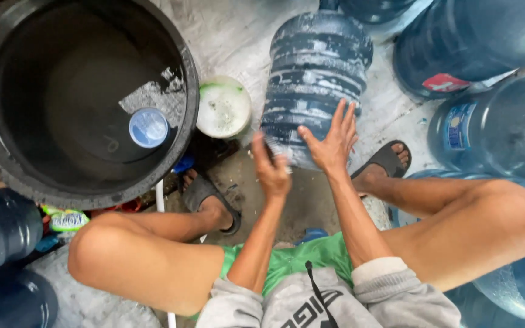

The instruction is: Scrubbing the exterior of a large plastic water jug with a sponge and soapy water

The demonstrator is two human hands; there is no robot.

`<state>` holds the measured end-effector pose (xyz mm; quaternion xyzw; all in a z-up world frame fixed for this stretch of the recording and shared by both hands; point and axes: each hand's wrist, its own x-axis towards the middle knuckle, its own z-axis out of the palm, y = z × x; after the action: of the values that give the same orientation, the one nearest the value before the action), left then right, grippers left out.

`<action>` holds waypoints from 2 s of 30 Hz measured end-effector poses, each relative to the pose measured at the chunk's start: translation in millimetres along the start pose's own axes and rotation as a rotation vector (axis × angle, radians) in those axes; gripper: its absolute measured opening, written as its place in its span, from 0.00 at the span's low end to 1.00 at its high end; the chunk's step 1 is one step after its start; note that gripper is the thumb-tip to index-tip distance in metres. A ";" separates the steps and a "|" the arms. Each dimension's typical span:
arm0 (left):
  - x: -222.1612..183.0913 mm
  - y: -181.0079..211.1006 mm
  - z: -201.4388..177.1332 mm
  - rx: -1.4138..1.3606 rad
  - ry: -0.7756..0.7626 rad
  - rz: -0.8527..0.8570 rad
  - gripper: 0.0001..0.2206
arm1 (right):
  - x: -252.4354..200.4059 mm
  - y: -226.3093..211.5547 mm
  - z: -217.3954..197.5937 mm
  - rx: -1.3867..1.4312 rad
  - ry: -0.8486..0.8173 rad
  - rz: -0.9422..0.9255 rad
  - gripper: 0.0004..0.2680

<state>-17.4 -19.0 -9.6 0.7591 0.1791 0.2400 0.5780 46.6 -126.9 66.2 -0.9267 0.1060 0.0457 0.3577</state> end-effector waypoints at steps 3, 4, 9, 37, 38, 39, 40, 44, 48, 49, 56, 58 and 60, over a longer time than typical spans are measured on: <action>-7.5 43.8 6.3 0.289 -0.206 0.286 0.31 | -3.1 8.2 -1.9 0.030 -0.007 -0.023 0.29; -0.5 29.8 0.1 0.291 -0.198 0.285 0.31 | -3.5 13.3 -2.3 0.030 -0.011 -0.031 0.29; 29.3 2.1 -15.5 0.185 -0.064 0.119 0.31 | 1.2 35.6 8.3 0.073 0.054 -0.086 0.25; -2.7 -16.6 2.5 0.056 0.047 0.248 0.24 | 2.8 69.4 -1.9 0.231 0.056 -0.117 0.31; 8.6 -27.4 -0.6 -0.059 0.068 -0.041 0.26 | 4.5 68.0 -8.1 0.287 -0.010 -0.051 0.32; 19.7 -38.9 -5.6 -0.172 0.075 -0.330 0.28 | 3.2 67.1 -13.0 0.345 -0.071 0.025 0.33; 24.2 -65.2 -5.6 -0.175 0.072 -0.329 0.28 | 2.0 82.8 -4.9 0.344 -0.067 0.025 0.33; 39.6 -147.8 -6.8 -0.720 0.067 -0.741 0.19 | -4.5 137.3 37.7 0.620 -0.109 0.468 0.40; 47.0 -130.5 -9.8 -0.501 -0.104 -0.534 0.27 | 1.0 188.8 71.8 0.885 -0.081 0.592 0.41; 48.2 -113.6 -16.5 -0.501 -0.096 -0.534 0.27 | -6.0 158.8 64.2 0.883 -0.088 0.589 0.41; 83.1 -37.3 -21.0 -0.100 -0.333 -0.264 0.34 | 1.5 168.0 71.9 1.112 -0.035 0.522 0.32; 99.5 -43.5 -11.6 -0.089 -0.338 -0.131 0.35 | 1.6 175.7 65.4 1.037 0.071 0.480 0.34; 123.7 -39.5 -9.0 -0.118 -0.488 -0.341 0.31 | 21.8 218.4 81.2 0.975 0.076 0.622 0.29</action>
<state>79.2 66.7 -26.3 0.7185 0.1456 -0.0400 0.6789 17.1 -233.4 -140.1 -0.5811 0.3950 0.0611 0.7089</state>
